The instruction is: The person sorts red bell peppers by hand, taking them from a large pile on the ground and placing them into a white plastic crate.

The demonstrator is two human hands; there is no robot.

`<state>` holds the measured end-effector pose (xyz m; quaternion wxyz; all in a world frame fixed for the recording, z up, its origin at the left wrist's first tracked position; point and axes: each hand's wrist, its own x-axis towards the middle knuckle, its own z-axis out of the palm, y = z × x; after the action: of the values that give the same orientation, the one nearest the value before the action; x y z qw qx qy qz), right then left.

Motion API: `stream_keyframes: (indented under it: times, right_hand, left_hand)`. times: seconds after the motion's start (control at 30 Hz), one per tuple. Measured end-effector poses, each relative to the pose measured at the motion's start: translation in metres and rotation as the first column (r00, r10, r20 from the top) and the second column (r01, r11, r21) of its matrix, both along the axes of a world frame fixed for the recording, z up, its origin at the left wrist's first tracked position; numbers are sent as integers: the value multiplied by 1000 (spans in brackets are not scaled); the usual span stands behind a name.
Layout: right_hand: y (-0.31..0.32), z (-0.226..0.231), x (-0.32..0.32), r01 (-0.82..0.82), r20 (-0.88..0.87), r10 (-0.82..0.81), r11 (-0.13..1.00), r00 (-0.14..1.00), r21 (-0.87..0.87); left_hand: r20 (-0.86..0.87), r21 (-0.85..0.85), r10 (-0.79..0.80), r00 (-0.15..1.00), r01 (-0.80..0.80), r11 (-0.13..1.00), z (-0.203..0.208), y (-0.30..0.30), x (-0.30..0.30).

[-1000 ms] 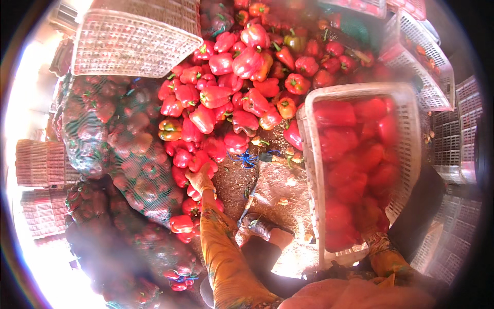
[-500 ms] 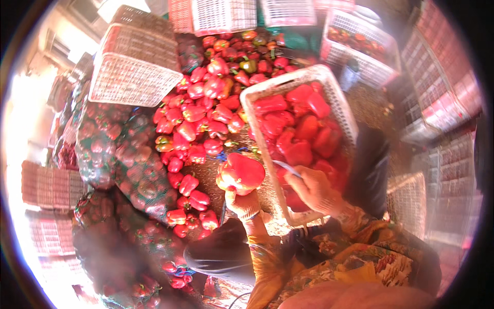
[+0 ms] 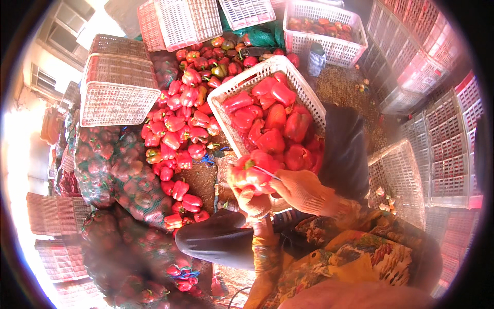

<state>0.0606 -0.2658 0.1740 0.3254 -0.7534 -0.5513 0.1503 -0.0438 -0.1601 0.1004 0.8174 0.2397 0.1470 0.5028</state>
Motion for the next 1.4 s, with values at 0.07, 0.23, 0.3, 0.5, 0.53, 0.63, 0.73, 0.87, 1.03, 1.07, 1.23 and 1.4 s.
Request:
stream_keyframes:
  times: [0.07,0.23,0.3,0.5,0.53,0.63,0.73,0.87,1.03,1.07,1.23,1.4]
  right_hand:
    - [-22,-14,-3,70,-167,-65,997,984,22]
    - [-70,-58,0,98,-231,-132,984,964,-149]
    - [-62,-25,15,210,-385,-211,977,898,-45]
    - [8,-19,66,-16,-700,205,964,684,267]
    - [9,-8,68,-29,-790,107,993,604,112]
    - [-12,12,74,11,-777,-88,995,624,-104]
    - [-11,-30,51,115,-482,-31,983,876,146]
    - [-19,-27,48,55,-463,-35,998,886,28]
    - [-33,-41,74,-122,-800,-103,969,591,-215]
    - [-36,-43,75,-159,-853,-105,964,512,-214]
    - [-49,-83,97,-199,-981,-54,976,184,-91]
    - [-23,-86,104,342,-720,-234,940,653,4]
  left_hand:
    - [35,-105,-75,997,78,991,-19,-3,-1]
    - [18,-248,66,998,-60,967,-33,18,17]
    - [52,-204,18,998,-6,979,-17,29,9]
    - [-17,-60,-276,961,274,960,-5,1,18]
    - [-147,-23,-291,945,291,956,-6,2,12]
    - [-510,274,-280,813,462,843,18,1,10]
    - [-737,340,63,673,288,896,7,-15,12]
    - [-916,363,255,310,369,855,8,-14,1]
    - [-839,189,-172,516,573,797,-2,7,-6]
    - [-692,-26,-427,582,571,821,-3,6,-8]
    - [-284,-186,-602,746,574,798,-14,-12,6]
    - [-479,-136,-309,822,279,951,-47,5,15]
